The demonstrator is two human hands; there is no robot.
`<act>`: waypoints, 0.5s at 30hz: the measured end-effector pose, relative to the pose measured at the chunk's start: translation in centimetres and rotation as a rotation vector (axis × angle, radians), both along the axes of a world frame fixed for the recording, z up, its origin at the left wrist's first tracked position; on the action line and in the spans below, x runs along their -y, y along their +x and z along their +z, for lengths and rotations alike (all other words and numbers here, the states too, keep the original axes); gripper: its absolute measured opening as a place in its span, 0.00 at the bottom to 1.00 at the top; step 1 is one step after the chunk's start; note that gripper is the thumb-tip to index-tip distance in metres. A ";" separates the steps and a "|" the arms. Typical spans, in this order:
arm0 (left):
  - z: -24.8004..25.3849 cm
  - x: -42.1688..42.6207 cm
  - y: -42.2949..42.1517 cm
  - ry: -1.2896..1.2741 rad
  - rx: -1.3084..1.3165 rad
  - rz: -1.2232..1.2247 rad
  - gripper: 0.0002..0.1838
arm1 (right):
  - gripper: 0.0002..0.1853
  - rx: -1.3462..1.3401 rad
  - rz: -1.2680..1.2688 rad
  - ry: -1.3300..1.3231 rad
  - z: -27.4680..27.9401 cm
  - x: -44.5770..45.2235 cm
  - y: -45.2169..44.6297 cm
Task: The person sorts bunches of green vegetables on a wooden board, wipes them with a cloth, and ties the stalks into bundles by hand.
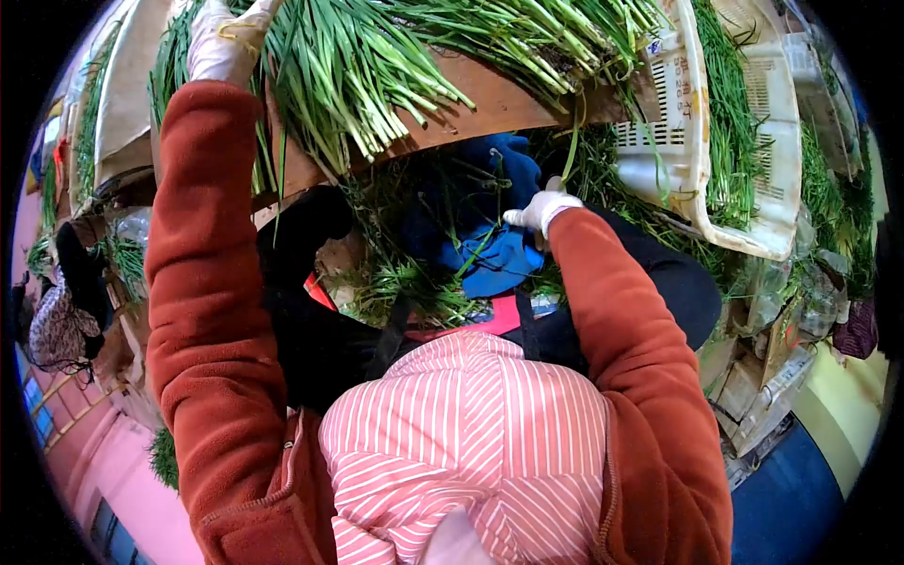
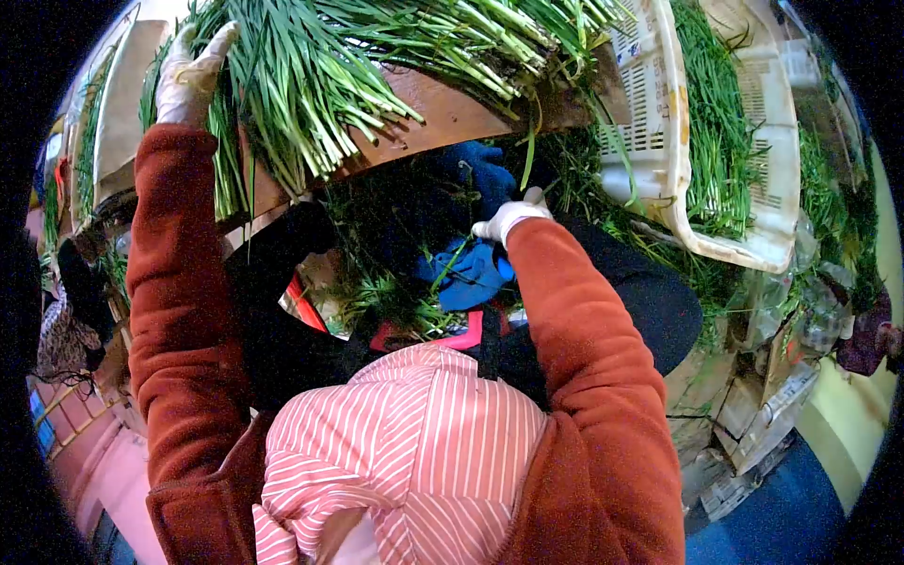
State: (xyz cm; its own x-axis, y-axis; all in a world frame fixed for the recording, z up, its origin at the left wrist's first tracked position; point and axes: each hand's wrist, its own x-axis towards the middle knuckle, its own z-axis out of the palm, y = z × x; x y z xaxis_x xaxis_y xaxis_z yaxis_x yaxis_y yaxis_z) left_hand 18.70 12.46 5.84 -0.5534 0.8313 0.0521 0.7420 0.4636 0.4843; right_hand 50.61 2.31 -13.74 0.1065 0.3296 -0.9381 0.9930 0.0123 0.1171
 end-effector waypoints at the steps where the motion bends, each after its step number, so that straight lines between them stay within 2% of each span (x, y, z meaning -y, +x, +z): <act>1: 0.5 1.3 0.7 0.107 0.044 -0.107 0.29 | 0.41 -0.024 0.049 0.000 -1.4 1.3 0.2; 2: 1.0 2.4 1.0 0.216 0.087 -0.212 0.27 | 0.41 -0.047 0.100 0.002 -1.6 2.4 0.1; 3: 1.6 3.4 1.3 0.331 0.126 -0.316 0.24 | 0.37 -0.053 0.149 -0.067 -1.8 2.8 0.2; 4: 2.5 4.6 1.8 0.451 0.161 -0.418 0.22 | 0.32 -0.129 0.302 -0.059 -4.9 3.5 1.1; 5: 3.1 6.2 2.8 0.466 0.418 -0.388 0.18 | 0.30 -0.161 0.320 -0.012 -4.0 3.1 1.4; 6: 1.2 6.8 0.3 0.508 0.612 -0.533 0.19 | 0.28 -0.196 0.339 0.034 -2.9 2.7 1.6; 7: 1.2 8.2 0.7 0.492 0.652 -0.584 0.17 | 0.24 -0.309 0.343 0.127 0.3 2.1 1.4; 8: 1.5 9.9 1.6 0.476 0.691 -0.639 0.16 | 0.21 -0.355 0.180 0.133 7.2 1.5 -0.3; 9: 1.1 11.6 2.5 0.400 0.699 -0.700 0.15 | 0.19 -0.550 0.147 0.178 8.3 1.7 0.3; 10: 0.9 13.3 3.3 0.328 0.703 -0.755 0.15 | 0.18 -0.896 -0.090 0.155 10.8 2.4 0.8; 11: 1.5 15.1 4.0 0.114 0.617 -0.840 0.18 | 0.16 -0.969 -0.162 0.095 13.7 2.9 0.8; 12: 2.0 16.7 4.7 -0.105 0.526 -0.910 0.21 | 0.16 -1.186 -0.232 0.043 16.9 3.2 0.3; 14: -0.4 18.8 6.4 -0.052 0.494 -1.034 0.30 | 0.15 -0.917 -0.141 0.032 16.2 4.0 2.1; 15: -0.7 19.4 6.9 -0.065 0.426 -1.097 0.34 | 0.12 -0.932 -0.106 0.089 18.7 4.5 1.6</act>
State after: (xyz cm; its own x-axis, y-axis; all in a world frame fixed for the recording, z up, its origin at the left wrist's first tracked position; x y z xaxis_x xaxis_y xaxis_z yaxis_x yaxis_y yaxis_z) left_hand 25.61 -6.89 5.11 0.4973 0.8672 -0.0239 0.5425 -0.2894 0.7886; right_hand 52.24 -2.17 4.95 -0.6406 0.4361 -0.6320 0.6822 -0.0545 -0.7291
